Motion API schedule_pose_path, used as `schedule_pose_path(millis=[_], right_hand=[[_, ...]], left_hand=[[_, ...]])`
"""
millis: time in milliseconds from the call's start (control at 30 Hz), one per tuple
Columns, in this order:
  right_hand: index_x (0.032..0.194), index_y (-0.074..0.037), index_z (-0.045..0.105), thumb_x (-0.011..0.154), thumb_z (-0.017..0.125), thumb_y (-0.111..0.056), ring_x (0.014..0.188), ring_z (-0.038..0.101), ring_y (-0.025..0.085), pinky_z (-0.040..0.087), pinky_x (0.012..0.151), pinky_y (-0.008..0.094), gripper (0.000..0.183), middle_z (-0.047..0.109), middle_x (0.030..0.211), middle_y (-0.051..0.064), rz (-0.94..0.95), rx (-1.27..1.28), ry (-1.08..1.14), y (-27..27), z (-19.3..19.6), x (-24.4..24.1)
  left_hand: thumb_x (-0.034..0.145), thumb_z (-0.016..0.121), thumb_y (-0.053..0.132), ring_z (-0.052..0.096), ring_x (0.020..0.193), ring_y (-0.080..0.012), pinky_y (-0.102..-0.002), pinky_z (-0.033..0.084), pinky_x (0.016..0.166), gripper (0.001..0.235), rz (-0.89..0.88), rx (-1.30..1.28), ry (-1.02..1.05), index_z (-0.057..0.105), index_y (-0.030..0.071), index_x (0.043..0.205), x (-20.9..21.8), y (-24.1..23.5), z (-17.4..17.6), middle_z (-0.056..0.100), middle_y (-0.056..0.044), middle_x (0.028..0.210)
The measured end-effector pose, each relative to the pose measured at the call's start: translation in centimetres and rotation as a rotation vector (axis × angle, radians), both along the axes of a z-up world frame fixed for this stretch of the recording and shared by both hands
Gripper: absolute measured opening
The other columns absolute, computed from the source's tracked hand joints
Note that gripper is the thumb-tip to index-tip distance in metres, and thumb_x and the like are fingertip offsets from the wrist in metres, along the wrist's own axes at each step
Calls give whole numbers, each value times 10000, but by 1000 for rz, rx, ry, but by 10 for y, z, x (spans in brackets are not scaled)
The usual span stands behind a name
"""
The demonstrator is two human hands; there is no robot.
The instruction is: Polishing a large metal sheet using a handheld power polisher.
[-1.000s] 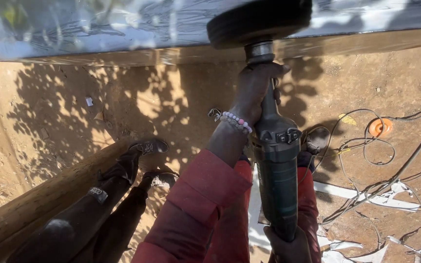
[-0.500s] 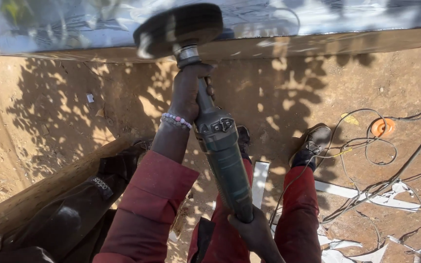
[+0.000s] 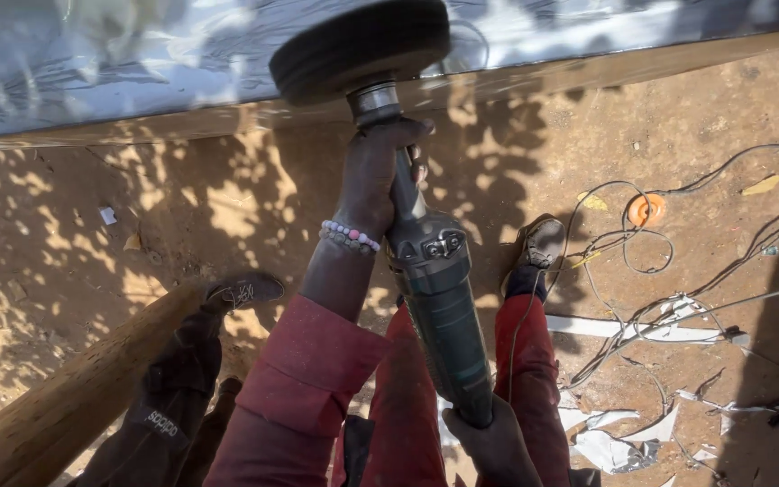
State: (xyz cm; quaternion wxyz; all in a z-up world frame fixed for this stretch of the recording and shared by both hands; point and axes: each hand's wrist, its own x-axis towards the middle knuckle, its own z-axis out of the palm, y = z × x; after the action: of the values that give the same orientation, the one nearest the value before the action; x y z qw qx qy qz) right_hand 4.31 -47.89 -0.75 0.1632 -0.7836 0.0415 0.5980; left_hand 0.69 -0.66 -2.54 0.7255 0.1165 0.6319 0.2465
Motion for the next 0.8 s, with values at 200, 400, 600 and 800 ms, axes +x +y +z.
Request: schedule_pose_path(millis=[200,400,600,800], right_hand=[[891,-118,804,902,998,-195,782,613,126,530,726,384,209,735,805,-14,167,46,150,48,14,-23],[978,-141,875,900,972,-288,803,680,144,560,788,388,193,819,853,-4,208,17,218,62,28,-15],[923,-76,903,895,1039,-173,806,643,117,577,771,350,169,755,800,1,51,-15,109,9,6,1],[1082,-177,970,875,975,-300,823,735,87,594,818,302,240,819,824,-9,166,-142,184,41,21,-3]], left_hand=[[924,868,136,576,538,-186,-394,495,534,124,42,-96,156,755,117,972,-57,14,23,650,-43,745],[923,859,121,575,566,-160,-393,499,573,119,58,-105,224,763,125,993,-49,15,37,659,-34,765],[930,888,151,599,571,-175,-387,508,536,123,-31,-75,118,798,104,1000,4,-2,42,671,-41,779],[946,860,152,581,578,-156,-371,510,558,170,-46,-60,155,808,109,1102,-13,-7,46,651,-39,799]])
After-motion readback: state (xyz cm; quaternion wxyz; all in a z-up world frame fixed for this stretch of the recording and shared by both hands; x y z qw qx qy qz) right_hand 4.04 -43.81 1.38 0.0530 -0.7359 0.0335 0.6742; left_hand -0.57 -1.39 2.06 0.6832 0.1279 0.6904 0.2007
